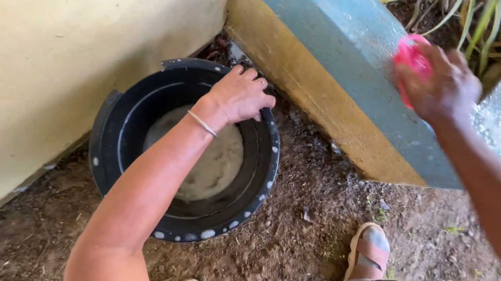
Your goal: The person cleans a concrete planter by scrubbing its painted surfaces with a pink brush and soapy water from a bucket, then scrubs the adjacent wall.
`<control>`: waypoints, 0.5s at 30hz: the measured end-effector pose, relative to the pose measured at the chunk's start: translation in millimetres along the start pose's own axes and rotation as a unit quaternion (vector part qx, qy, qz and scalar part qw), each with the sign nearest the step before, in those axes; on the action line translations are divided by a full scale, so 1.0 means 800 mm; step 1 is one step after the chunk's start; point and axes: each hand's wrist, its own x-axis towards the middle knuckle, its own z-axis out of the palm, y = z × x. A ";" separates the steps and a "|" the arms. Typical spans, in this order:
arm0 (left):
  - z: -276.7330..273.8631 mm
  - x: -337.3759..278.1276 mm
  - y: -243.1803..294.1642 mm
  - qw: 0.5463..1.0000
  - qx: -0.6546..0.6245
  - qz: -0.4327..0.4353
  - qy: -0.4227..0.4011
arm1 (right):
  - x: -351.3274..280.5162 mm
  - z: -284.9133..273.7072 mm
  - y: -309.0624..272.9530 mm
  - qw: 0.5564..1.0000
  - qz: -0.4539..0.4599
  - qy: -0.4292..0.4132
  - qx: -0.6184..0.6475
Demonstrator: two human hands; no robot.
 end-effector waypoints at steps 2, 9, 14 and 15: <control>0.000 0.005 0.004 1.000 -0.005 0.008 -0.002 | 0.037 0.031 -0.051 0.997 0.018 0.048 0.050; -0.004 0.002 -0.017 0.996 -0.079 0.046 -0.005 | 0.039 0.058 -0.070 0.976 0.018 0.210 0.053; 0.000 -0.023 -0.044 0.989 -0.110 -0.002 0.098 | -0.103 0.031 0.085 0.955 0.067 0.288 -0.010; 0.007 -0.027 -0.055 0.985 -0.105 -0.043 0.131 | -0.134 0.026 0.108 0.951 0.072 0.299 -0.022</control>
